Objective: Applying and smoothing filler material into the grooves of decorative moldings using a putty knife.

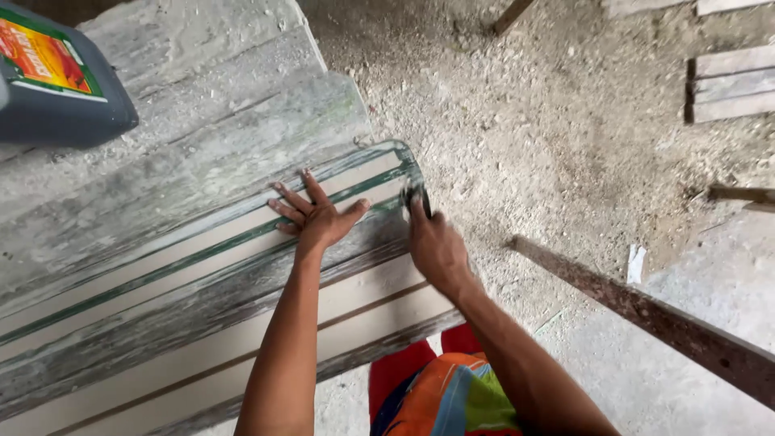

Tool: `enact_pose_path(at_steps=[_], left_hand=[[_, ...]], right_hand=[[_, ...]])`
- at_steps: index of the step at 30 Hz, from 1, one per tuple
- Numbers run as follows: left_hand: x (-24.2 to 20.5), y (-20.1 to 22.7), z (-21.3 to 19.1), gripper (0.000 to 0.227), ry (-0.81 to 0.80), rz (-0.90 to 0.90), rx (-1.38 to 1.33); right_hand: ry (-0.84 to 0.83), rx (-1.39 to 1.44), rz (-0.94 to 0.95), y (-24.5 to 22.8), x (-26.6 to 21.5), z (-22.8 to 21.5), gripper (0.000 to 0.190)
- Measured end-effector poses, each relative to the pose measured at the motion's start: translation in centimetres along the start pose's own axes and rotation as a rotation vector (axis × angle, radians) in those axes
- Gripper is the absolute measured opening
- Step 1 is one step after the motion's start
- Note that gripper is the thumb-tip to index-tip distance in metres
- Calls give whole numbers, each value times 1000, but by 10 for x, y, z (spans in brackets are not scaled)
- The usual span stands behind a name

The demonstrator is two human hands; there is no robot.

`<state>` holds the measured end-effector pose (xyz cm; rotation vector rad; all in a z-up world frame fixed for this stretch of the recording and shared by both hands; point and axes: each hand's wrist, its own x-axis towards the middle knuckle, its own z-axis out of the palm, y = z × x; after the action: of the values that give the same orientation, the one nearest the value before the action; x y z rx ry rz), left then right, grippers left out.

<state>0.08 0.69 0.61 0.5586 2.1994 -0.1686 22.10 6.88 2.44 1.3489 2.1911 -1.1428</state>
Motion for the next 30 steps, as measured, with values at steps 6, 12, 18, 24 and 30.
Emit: enact_pose_path(at_steps=[6,12,18,24,30], left_hand=[[-5,-6,7,145,32,5,8],[0,3,-8,151,-29,-31,-1],[-2,3,-8,149,-14,1,-42],[8,0,-5,149,-70,-37,0],[10,1,-6,151,-2,-2,34]], right_hand=[[79,-63,-80,-8,19,-3,54],[77,-1,-14,-9,9,-6,49],[223,-4,-116,-7,59,-10,37],[22,-32,-7,-20,43,-30,48],[352,-79,-275,1,84,-14,35]])
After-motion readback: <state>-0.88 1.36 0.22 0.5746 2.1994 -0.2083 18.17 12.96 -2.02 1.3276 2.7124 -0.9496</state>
